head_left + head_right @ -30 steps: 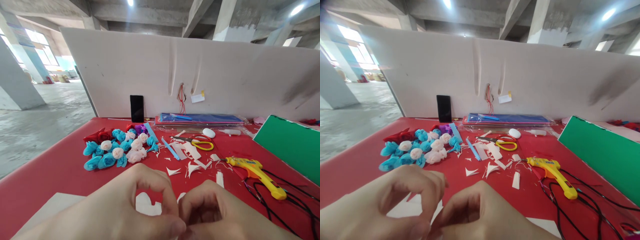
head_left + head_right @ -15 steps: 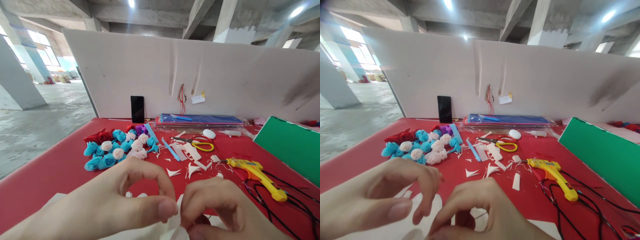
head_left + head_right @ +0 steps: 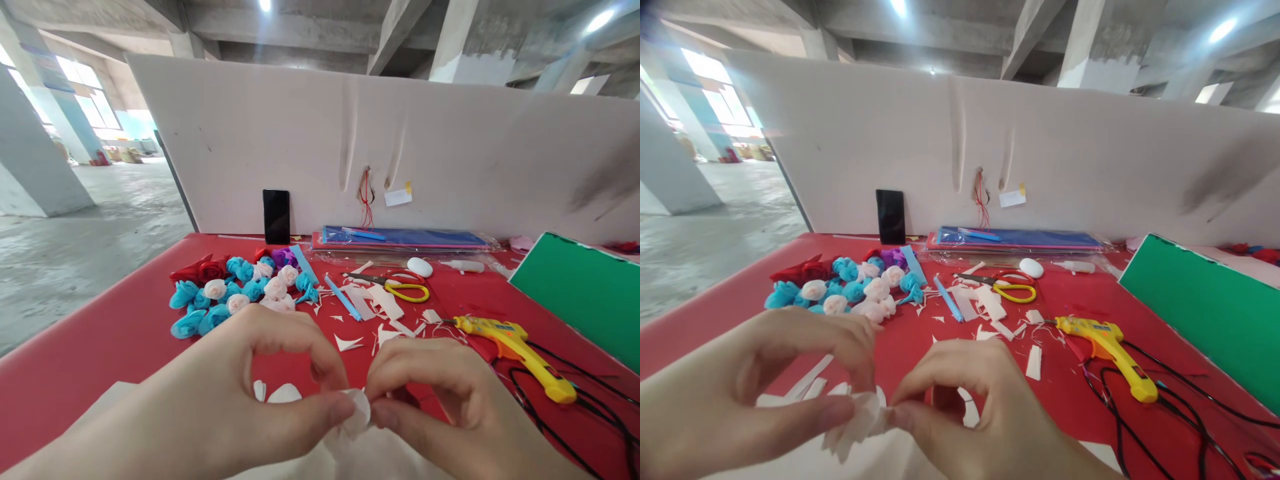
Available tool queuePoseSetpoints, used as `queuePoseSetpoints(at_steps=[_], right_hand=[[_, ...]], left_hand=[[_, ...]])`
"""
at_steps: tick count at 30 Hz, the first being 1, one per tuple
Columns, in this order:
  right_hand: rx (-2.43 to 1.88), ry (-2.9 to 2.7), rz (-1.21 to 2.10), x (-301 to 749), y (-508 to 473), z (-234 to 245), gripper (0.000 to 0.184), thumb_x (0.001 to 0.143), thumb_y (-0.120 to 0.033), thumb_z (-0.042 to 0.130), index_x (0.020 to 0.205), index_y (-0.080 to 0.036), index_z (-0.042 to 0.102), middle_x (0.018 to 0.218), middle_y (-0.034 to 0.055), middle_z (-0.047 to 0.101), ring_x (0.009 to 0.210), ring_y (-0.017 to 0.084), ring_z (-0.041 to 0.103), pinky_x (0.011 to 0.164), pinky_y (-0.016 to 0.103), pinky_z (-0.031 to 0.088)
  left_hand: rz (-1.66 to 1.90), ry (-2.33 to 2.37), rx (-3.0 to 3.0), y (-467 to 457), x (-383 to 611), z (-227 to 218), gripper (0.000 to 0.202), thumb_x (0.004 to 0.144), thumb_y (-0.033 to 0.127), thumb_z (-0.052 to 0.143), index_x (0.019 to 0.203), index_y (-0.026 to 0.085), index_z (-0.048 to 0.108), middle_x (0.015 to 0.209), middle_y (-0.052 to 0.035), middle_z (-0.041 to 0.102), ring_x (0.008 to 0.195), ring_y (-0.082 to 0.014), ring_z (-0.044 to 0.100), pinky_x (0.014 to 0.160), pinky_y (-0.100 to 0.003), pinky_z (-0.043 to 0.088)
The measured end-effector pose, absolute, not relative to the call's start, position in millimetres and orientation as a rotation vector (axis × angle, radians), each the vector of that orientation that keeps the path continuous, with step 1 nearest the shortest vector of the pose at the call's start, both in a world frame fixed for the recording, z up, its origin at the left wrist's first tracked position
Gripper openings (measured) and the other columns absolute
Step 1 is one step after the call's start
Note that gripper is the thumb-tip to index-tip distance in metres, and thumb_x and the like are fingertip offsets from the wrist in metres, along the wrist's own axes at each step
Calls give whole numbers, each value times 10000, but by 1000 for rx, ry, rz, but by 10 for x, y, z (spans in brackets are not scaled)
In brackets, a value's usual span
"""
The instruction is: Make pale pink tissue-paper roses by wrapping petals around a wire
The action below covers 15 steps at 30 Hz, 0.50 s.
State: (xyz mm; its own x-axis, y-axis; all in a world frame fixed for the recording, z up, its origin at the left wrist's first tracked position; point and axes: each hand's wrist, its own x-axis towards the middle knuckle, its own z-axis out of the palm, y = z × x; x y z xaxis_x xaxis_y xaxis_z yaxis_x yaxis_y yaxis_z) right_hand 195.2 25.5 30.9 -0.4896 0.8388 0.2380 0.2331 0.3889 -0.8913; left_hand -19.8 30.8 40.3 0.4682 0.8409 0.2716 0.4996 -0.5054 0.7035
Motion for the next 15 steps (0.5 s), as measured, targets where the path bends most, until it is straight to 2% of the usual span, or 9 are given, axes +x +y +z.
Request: queuePoseSetpoints(at_steps=[3, 8, 12, 15], right_hand=[[-943, -2013, 940, 1958, 238, 296, 85, 796, -145, 682, 729, -147, 734, 671, 28, 696, 606, 119, 615, 534, 195, 453], [-951, -2072, 803, 1965, 228, 285, 109, 821, -141, 647, 746, -135, 727, 669, 33, 697, 601, 117, 617, 530, 207, 437], [-926, -2070, 867, 1971, 273, 296, 106, 825, -154, 663, 748, -138, 733, 677, 28, 689, 607, 108, 600, 534, 195, 438], [-864, -2043, 1051, 1991, 335, 304, 102, 822, -165, 693, 734, -147, 740, 662, 4, 663, 601, 87, 565, 555, 185, 430]], left_hand=[[793, 1165, 2188, 311, -153, 432, 99, 788, 337, 665, 720, 291, 721, 706, 50, 730, 703, -173, 664, 650, -241, 513], [822, 1148, 2213, 355, -130, 467, 178, 752, 204, 594, 690, 294, 735, 690, 80, 737, 672, -135, 678, 668, -206, 511], [791, 1119, 2191, 381, -125, 488, 219, 710, 148, 576, 657, 289, 735, 653, 91, 738, 641, -114, 684, 625, -176, 507], [777, 1084, 2145, 383, -118, 500, 223, 688, 121, 587, 633, 283, 731, 607, 96, 731, 619, -115, 677, 620, -174, 508]])
